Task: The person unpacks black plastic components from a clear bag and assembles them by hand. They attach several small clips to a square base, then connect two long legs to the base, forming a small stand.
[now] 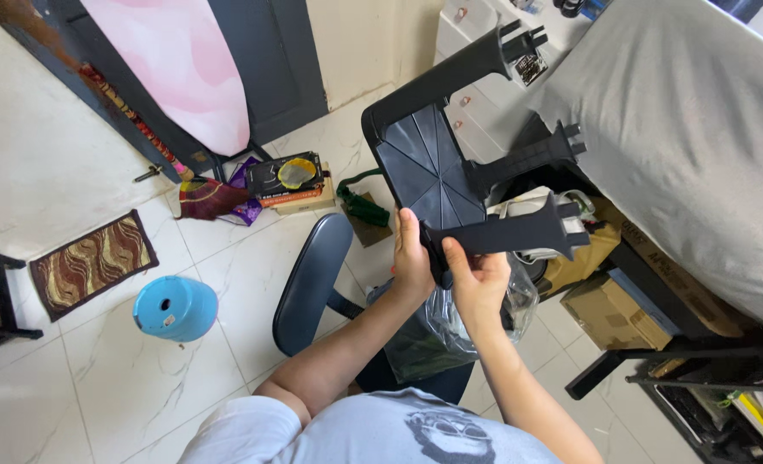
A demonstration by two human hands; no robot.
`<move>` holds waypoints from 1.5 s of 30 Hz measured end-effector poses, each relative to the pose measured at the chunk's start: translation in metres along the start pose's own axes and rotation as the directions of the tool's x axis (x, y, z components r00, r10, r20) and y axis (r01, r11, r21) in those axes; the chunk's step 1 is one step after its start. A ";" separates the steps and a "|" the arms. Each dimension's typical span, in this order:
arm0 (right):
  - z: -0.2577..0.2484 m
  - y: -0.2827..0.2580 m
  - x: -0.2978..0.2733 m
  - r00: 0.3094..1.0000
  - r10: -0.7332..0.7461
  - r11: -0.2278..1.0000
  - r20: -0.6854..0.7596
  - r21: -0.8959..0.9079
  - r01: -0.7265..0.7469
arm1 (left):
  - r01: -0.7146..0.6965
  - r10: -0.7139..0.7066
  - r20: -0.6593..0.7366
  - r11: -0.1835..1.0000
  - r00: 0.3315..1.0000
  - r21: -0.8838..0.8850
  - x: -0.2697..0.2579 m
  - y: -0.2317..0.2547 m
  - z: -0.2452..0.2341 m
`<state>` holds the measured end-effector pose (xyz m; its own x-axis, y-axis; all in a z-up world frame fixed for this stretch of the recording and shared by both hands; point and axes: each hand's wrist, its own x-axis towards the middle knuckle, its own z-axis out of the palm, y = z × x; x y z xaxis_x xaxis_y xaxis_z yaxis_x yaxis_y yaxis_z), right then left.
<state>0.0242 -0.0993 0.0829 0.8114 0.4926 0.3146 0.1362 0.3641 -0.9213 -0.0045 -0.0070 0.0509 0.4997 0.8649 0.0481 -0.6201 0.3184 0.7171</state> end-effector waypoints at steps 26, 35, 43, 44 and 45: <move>-0.092 0.016 0.067 0.699 0.497 0.787 0.515 0.071 -0.613 | -0.812 -0.122 0.849 0.248 0.515 0.528 0.004 0.088 -0.018; -0.077 -0.072 0.026 0.884 0.197 0.687 0.425 -0.703 0.185 | -0.854 0.004 0.854 0.036 0.520 0.520 -0.012 0.099 0.005; -0.074 -0.085 0.035 0.752 0.017 0.345 0.659 -0.710 0.614 | -0.853 0.007 0.853 0.035 0.522 0.521 -0.007 0.108 0.016; -0.075 -0.087 0.038 0.733 0.036 0.331 0.680 -0.700 0.633 | -0.867 0.015 0.868 0.053 0.497 0.495 -0.005 0.110 0.017; -0.075 -0.088 0.041 0.715 0.032 0.327 0.698 -0.684 0.652 | -0.880 0.024 0.881 0.069 0.473 0.471 -0.003 0.112 0.017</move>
<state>0.0880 -0.1708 0.1595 0.1880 0.9159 0.3548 0.9625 -0.0999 -0.2523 -0.0654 0.0194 0.1433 0.7542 0.0749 0.6524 -0.1977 -0.9215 0.3343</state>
